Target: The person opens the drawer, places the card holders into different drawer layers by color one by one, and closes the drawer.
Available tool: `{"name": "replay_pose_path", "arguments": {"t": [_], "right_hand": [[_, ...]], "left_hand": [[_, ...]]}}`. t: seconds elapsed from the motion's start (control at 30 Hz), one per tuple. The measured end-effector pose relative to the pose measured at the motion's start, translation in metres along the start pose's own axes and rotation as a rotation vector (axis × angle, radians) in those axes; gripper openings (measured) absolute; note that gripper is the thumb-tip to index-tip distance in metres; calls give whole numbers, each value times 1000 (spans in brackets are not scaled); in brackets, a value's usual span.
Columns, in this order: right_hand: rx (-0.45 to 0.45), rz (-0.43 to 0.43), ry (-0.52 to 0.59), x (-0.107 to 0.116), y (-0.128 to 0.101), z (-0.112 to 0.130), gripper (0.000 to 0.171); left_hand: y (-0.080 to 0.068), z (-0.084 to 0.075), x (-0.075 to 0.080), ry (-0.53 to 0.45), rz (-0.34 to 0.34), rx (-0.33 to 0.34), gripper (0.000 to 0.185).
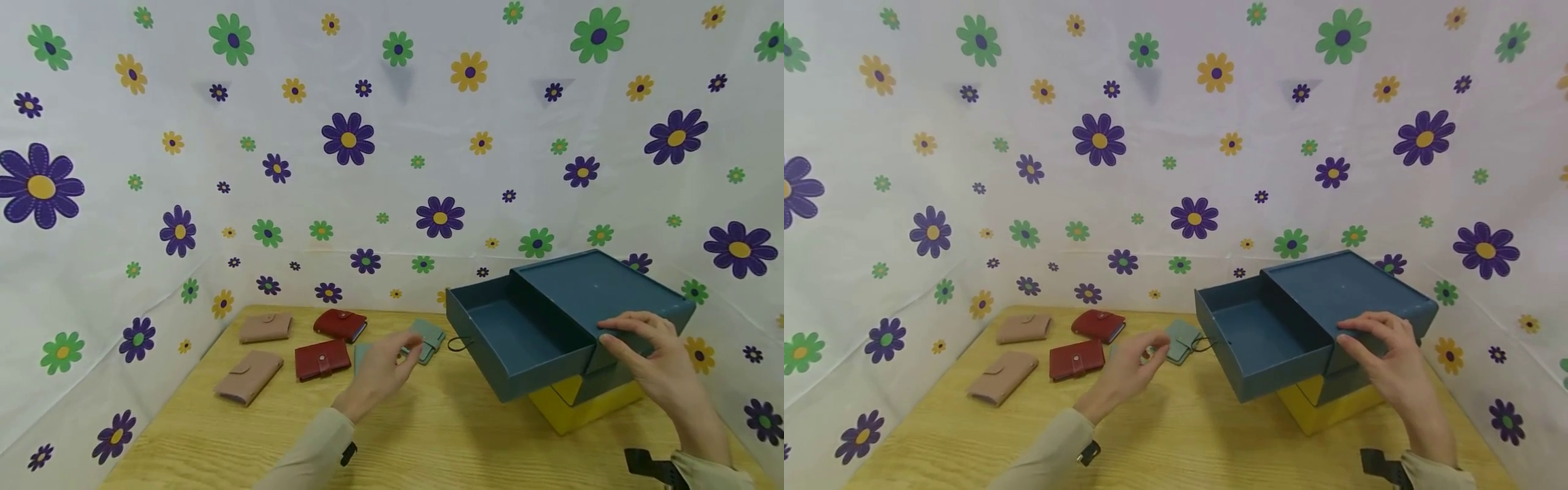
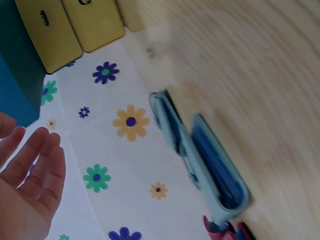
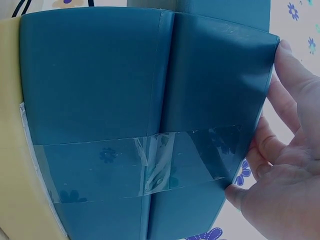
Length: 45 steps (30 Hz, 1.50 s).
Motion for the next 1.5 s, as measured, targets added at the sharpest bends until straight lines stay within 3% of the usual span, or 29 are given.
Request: {"name": "replay_pose_path", "arguments": {"t": [0.27,0.43,0.53,0.87,1.27,1.5], "right_hand": [[-25,23,-11,1,-1,-1,24],[-23,18,-12,2,-2,0,24],[-14,18,-12,0,0,2,23],[-43,43,-4,0,0,2,26],[-55,56,-7,0,-2,2,27],[-37,49,4,2,-2,3,25]], "left_hand": [[-10,19,6,165,5,171,11],[-14,33,8,224,14,319,13],[-18,40,11,252,27,363,15],[-28,58,11,287,163,530,27],[-31,68,2,307,273,604,29],[-29,69,-6,394,317,611,52]]}}
Point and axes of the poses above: each hand's wrist, its own y-axis towards the middle knuckle, its own x-axis out of the back of the hand, z = x × y, the point moved 4 cm from there along y, towards the middle knuckle, and after that the axes turned 4 degrees about -y, right-handed, at the moved point
